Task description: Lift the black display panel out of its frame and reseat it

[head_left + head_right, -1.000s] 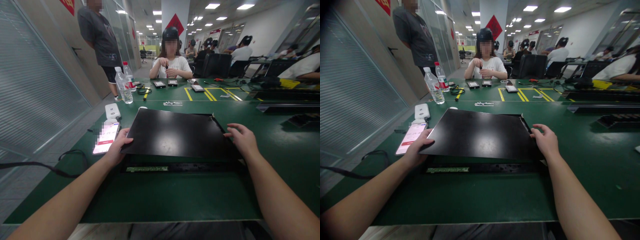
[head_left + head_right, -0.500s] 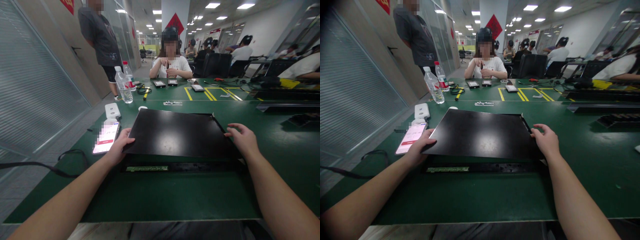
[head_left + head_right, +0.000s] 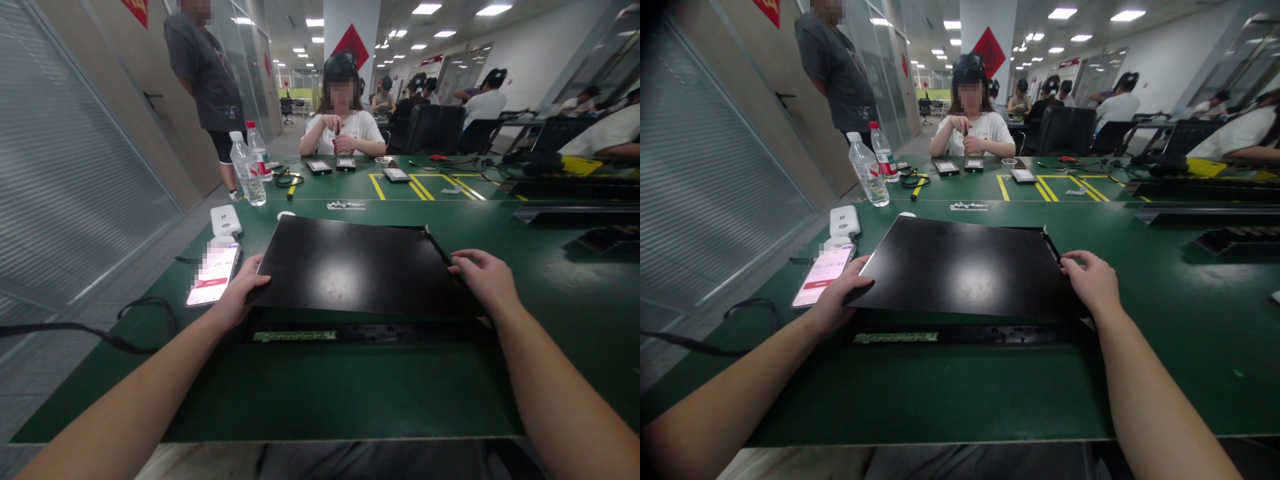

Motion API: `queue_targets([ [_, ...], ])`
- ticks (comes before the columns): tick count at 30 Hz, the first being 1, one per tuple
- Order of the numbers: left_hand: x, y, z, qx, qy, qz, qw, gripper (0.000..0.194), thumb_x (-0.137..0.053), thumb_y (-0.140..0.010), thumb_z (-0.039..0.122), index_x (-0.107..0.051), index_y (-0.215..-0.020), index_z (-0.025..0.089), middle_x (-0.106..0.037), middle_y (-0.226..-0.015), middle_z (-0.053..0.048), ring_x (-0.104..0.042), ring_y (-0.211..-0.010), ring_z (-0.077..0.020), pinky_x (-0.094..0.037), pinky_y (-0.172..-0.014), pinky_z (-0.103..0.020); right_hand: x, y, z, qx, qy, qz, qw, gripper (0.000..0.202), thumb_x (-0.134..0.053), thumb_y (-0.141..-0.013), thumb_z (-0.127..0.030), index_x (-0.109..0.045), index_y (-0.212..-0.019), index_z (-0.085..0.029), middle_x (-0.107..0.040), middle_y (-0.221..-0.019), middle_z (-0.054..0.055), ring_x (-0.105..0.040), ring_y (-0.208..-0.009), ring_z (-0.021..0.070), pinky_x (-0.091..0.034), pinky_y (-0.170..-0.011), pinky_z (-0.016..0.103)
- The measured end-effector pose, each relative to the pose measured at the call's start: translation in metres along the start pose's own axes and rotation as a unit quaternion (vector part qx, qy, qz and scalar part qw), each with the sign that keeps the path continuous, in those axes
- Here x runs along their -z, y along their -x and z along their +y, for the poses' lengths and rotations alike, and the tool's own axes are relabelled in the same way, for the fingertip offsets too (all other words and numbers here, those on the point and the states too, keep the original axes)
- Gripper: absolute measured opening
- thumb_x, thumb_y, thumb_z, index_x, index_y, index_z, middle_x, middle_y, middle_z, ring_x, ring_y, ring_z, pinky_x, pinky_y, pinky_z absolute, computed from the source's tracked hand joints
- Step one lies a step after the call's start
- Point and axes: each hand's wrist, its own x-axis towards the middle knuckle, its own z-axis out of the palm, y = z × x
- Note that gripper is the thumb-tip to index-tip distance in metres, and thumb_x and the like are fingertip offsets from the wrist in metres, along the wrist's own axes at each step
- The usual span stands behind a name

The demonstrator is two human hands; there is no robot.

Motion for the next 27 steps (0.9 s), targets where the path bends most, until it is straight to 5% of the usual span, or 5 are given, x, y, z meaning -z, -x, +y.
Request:
queue_targets([
  [14,0.004,-0.006,-0.007,-0.027,-0.003,-0.035,0.999,0.080,-0.072,-0.068,0.033,-0.056,-0.145,0.018,-0.073,-0.129,-0.010,-0.068,-0.113,-0.0365,-0.054,-0.094,-0.043,0.001,-0.001,-0.001,-0.001,0.035,-0.007,0.999,0.025,-0.062,-0.074,-0.046,-0.077,-0.083,-0.028,-0.077,-0.075,0.006,-0.070,-0.083,0.0321,-0.047,-0.073,0.043],
  [27,0.001,0.000,0.000,-0.005,0.005,-0.046,0.999,0.082,-0.073,-0.070,0.032,-0.054,-0.149,0.019,-0.075,-0.124,-0.010,-0.071,-0.110,-0.0381,-0.057,-0.090,-0.045,-0.001,-0.006,0.006,0.024,0.059,0.001,0.998,0.019,-0.063,-0.073,-0.046,-0.073,-0.073,-0.030,-0.076,-0.074,0.006,-0.069,-0.078,0.0323,-0.047,-0.069,0.044],
])
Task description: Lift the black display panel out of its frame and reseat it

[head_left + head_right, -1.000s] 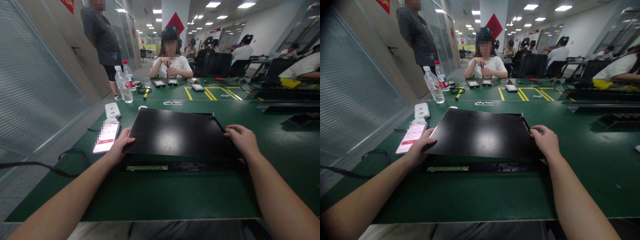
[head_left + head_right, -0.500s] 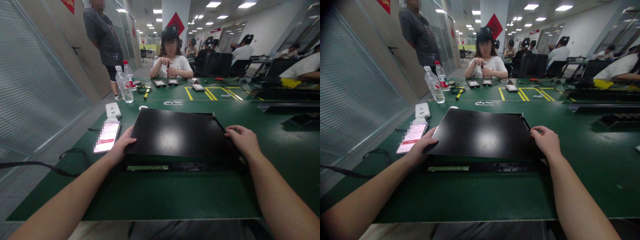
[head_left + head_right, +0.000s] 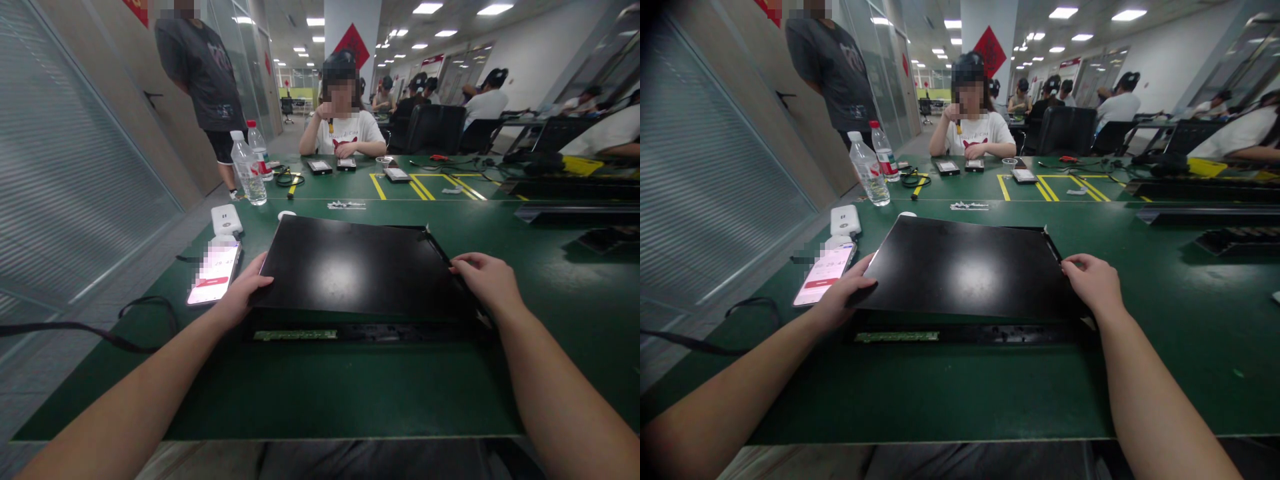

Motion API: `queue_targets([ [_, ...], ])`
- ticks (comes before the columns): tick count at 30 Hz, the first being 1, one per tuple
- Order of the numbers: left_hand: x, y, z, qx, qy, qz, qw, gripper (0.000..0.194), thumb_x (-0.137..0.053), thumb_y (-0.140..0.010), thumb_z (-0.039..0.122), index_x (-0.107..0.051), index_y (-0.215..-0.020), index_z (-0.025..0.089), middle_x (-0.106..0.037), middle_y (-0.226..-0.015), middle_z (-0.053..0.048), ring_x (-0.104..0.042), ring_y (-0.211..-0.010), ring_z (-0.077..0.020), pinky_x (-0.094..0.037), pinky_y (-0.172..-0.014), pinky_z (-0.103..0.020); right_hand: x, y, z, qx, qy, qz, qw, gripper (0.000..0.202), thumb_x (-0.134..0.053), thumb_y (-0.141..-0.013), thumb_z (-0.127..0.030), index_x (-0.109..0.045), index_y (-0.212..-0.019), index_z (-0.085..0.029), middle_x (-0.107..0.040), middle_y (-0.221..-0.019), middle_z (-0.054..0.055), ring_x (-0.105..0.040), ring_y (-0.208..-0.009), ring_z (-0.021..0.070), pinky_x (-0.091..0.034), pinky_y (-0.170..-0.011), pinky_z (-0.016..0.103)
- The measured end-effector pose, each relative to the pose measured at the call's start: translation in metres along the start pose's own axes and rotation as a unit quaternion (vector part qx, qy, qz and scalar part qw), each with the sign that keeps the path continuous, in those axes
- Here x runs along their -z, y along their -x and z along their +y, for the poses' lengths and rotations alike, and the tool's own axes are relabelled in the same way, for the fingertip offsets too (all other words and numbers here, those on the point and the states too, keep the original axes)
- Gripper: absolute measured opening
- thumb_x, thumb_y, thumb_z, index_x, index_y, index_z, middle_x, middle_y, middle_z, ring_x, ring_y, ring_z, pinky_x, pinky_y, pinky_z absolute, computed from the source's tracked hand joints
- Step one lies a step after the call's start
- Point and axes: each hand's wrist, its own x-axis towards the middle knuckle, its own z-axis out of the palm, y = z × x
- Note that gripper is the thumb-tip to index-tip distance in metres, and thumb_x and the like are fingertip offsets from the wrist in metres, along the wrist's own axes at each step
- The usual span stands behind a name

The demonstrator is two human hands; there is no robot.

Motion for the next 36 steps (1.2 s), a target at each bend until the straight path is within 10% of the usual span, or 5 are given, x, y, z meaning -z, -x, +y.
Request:
queue_targets([
  [36,0.006,-0.003,0.004,0.031,0.034,-0.011,0.999,0.061,-0.078,-0.073,0.035,-0.073,-0.131,0.022,-0.077,-0.122,-0.011,-0.070,-0.114,-0.0394,-0.060,-0.083,-0.044,-0.002,-0.001,0.005,0.014,0.011,-0.002,1.000,0.019,-0.063,-0.070,-0.043,-0.076,-0.073,-0.030,-0.075,-0.075,0.006,-0.066,-0.075,0.0293,-0.046,-0.068,0.042],
])
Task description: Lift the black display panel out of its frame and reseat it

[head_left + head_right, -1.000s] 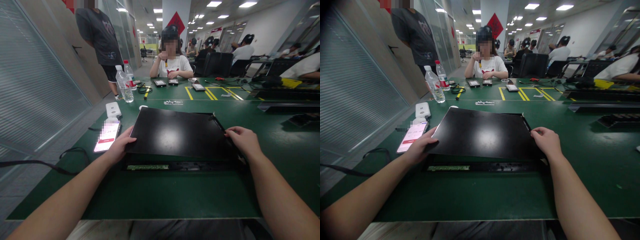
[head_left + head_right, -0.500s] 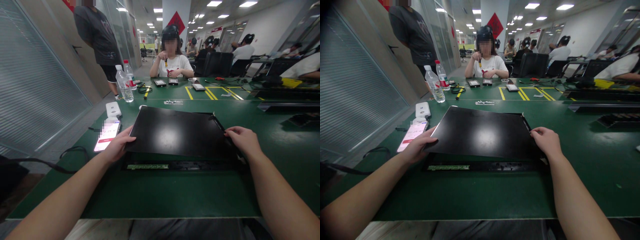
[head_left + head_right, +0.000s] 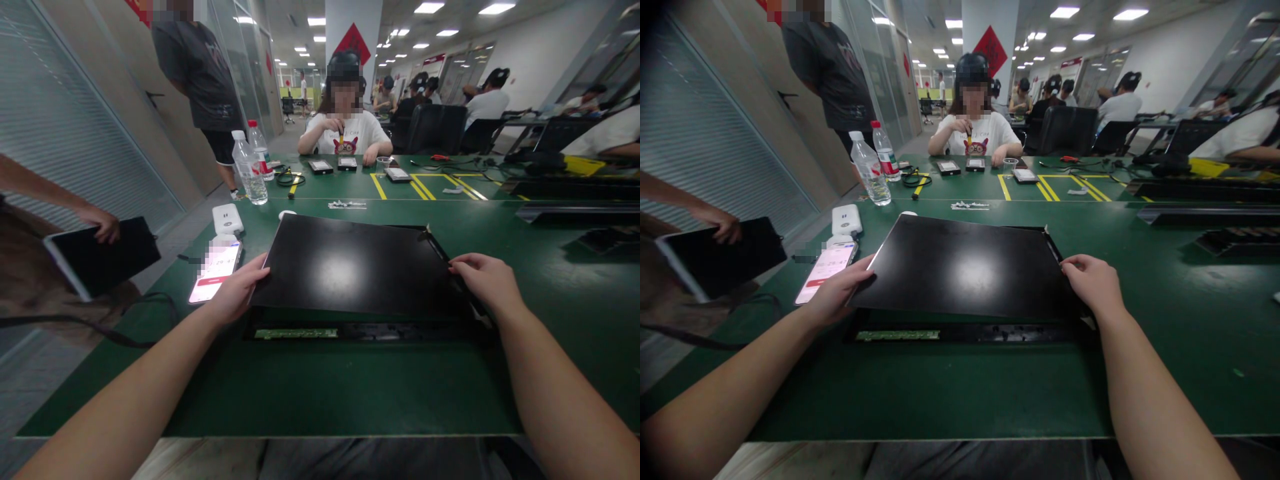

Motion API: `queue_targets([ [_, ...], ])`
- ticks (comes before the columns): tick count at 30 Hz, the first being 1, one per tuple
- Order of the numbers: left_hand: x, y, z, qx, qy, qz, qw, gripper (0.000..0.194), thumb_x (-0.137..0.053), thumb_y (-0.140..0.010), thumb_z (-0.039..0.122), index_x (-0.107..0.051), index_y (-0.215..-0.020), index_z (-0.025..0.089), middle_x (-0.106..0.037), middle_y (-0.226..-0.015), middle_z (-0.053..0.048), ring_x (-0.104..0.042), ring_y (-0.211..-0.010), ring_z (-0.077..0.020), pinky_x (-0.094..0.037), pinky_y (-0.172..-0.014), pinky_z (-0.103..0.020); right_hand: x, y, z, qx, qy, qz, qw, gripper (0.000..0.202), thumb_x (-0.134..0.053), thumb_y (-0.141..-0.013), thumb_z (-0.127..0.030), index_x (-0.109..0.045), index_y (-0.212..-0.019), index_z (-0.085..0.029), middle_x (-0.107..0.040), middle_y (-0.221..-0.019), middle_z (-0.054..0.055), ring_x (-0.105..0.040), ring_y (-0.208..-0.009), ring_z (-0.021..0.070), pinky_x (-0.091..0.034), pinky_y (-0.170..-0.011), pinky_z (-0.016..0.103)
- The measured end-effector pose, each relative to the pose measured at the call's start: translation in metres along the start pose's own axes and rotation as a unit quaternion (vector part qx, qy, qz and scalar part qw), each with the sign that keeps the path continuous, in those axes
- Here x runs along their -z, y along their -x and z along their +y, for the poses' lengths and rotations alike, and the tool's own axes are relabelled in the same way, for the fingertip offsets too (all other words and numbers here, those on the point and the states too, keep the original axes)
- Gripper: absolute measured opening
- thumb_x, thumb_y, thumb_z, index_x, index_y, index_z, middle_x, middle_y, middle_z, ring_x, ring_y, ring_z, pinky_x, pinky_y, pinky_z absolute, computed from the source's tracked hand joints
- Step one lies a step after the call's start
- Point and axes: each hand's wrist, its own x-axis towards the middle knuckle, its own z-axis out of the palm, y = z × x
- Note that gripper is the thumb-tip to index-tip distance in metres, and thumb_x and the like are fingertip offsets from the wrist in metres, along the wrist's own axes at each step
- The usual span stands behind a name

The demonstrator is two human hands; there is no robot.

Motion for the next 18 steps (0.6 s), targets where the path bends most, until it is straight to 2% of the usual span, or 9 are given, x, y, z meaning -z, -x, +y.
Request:
queue_targets([
  [7,-0.0034,-0.0011,-0.0016,0.011,0.004,0.018,1.000,0.064,-0.075,-0.073,0.029,-0.068,-0.135,0.020,-0.077,-0.125,-0.009,-0.071,-0.115,-0.0360,-0.060,-0.087,-0.040,0.0000,-0.0003,-0.0008,0.000,0.016,-0.010,1.000,0.020,-0.062,-0.072,-0.042,-0.077,-0.076,-0.028,-0.074,-0.077,0.006,-0.066,-0.075,0.0273,-0.046,-0.067,0.039],
  [18,-0.0035,-0.0001,-0.0005,-0.002,-0.024,0.019,1.000,0.056,-0.073,-0.075,0.030,-0.069,-0.130,0.020,-0.077,-0.122,-0.009,-0.072,-0.113,-0.0356,-0.059,-0.090,-0.042,0.0061,0.0026,-0.0100,-0.030,-0.002,-0.018,0.999,0.014,-0.063,-0.072,-0.036,-0.075,-0.069,-0.028,-0.076,-0.077,0.007,-0.067,-0.080,0.0282,-0.048,-0.071,0.040],
])
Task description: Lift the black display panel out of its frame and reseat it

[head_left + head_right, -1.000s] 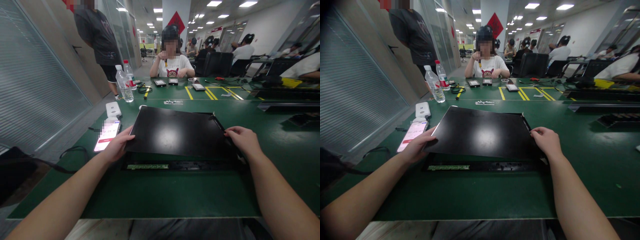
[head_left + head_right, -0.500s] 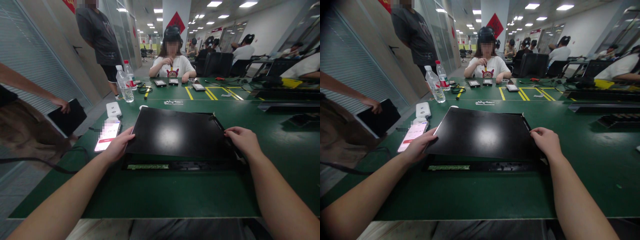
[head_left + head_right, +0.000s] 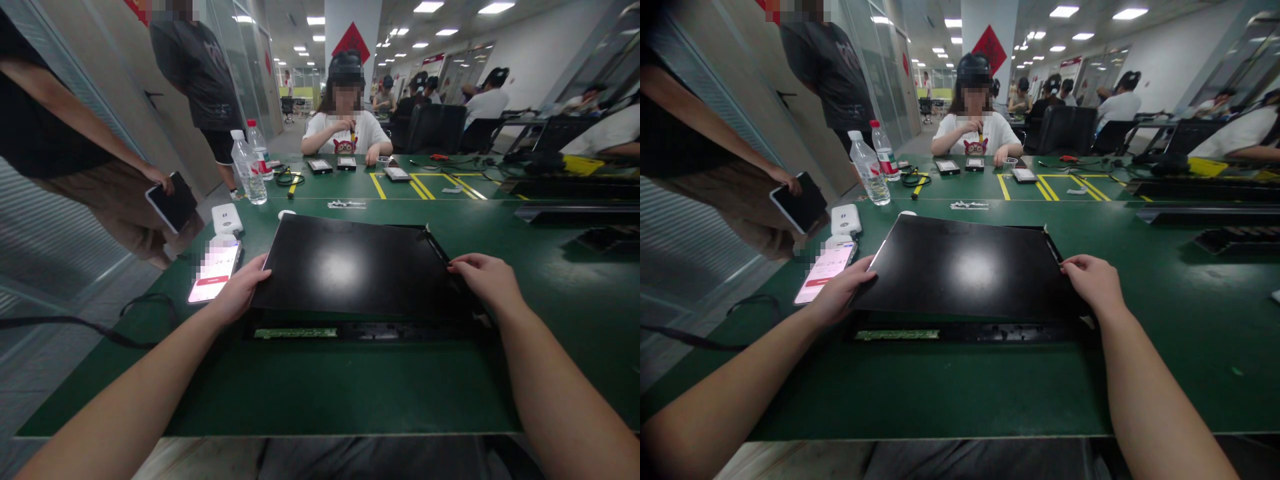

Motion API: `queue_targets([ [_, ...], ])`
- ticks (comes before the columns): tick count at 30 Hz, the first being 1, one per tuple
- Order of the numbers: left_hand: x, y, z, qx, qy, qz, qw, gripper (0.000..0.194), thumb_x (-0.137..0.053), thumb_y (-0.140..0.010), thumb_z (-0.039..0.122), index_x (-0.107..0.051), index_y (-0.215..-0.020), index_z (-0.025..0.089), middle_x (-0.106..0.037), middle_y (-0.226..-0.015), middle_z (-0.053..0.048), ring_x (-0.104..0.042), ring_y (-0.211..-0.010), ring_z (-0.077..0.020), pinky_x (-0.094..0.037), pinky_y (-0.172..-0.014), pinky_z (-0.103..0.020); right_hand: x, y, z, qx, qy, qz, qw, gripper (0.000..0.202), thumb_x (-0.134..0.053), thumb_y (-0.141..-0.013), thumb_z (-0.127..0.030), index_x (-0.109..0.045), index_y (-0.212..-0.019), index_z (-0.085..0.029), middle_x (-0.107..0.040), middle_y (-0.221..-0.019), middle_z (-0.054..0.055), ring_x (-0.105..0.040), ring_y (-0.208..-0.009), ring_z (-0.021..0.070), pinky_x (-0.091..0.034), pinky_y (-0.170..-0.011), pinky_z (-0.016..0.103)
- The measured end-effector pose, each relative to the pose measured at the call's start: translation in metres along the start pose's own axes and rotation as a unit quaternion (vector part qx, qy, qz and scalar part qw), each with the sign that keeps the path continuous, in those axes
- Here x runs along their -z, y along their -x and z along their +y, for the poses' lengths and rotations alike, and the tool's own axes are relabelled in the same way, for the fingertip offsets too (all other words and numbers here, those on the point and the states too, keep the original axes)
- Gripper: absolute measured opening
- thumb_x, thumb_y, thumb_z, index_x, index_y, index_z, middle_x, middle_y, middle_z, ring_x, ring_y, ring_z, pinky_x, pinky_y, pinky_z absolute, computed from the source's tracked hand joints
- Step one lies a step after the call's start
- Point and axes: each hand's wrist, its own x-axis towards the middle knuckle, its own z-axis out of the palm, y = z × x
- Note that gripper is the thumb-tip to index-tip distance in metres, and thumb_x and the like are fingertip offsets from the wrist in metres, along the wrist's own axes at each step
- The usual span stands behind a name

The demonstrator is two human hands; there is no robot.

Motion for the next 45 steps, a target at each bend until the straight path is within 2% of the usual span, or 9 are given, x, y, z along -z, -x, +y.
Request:
queue_targets([
  [10,0.0021,-0.0013,-0.0026,0.012,0.010,-0.024,1.000,0.061,-0.078,-0.071,0.031,-0.065,-0.129,0.017,-0.080,-0.114,-0.010,-0.074,-0.109,-0.0358,-0.061,-0.088,-0.042,0.0014,0.0002,0.0009,-0.002,-0.001,-0.006,1.000,0.013,-0.063,-0.074,-0.033,-0.075,-0.070,-0.028,-0.076,-0.080,0.007,-0.069,-0.083,0.0284,-0.049,-0.075,0.040],
  [18,-0.0002,-0.0017,-0.0034,0.022,0.030,0.002,0.999,0.053,-0.077,-0.068,0.025,-0.066,-0.120,0.018,-0.081,-0.104,-0.007,-0.077,-0.100,-0.0328,-0.062,-0.082,-0.040,0.0014,-0.0007,0.0006,-0.006,0.012,-0.007,1.000,0.015,-0.062,-0.073,-0.035,-0.075,-0.068,-0.028,-0.076,-0.080,0.007,-0.068,-0.081,0.0287,-0.047,-0.072,0.040],
  [23,-0.0020,0.0001,-0.0013,0.024,0.031,0.013,0.999,0.053,-0.077,-0.067,0.022,-0.066,-0.118,0.016,-0.081,-0.103,-0.008,-0.077,-0.099,-0.0322,-0.063,-0.080,-0.039,0.0016,-0.0012,0.0025,-0.006,0.002,-0.010,1.000,0.015,-0.062,-0.072,-0.036,-0.075,-0.068,-0.029,-0.077,-0.080,0.007,-0.068,-0.083,0.0293,-0.048,-0.073,0.040],
  [28,-0.0043,0.0017,0.0023,0.027,0.031,0.014,0.999,0.063,-0.076,-0.067,0.021,-0.065,-0.128,0.014,-0.081,-0.108,-0.010,-0.077,-0.102,-0.0339,-0.064,-0.082,-0.040,0.0015,-0.0018,0.0036,-0.008,-0.004,-0.010,1.000,0.016,-0.062,-0.071,-0.036,-0.076,-0.068,-0.028,-0.077,-0.082,0.007,-0.068,-0.084,0.0296,-0.049,-0.074,0.041],
  [35,-0.0056,0.0030,0.0032,0.018,0.044,-0.004,0.999,0.086,-0.073,-0.068,0.018,-0.052,-0.151,0.014,-0.080,-0.119,-0.010,-0.076,-0.105,-0.0347,-0.064,-0.087,-0.043,0.0009,-0.0032,0.0056,-0.013,-0.005,-0.011,1.000,0.016,-0.063,-0.071,-0.035,-0.077,-0.070,-0.028,-0.078,-0.083,0.006,-0.068,-0.084,0.0287,-0.050,-0.073,0.039],
  [45,-0.0057,0.0020,0.0012,0.014,0.027,0.005,1.000,0.070,-0.075,-0.079,0.021,-0.057,-0.147,0.016,-0.080,-0.120,-0.012,-0.078,-0.106,-0.0320,-0.064,-0.091,-0.041,-0.0002,-0.0043,0.0084,-0.008,-0.014,-0.005,1.000,0.017,-0.063,-0.072,-0.035,-0.078,-0.071,-0.027,-0.078,-0.082,0.006,-0.069,-0.083,0.0281,-0.050,-0.073,0.038],
])
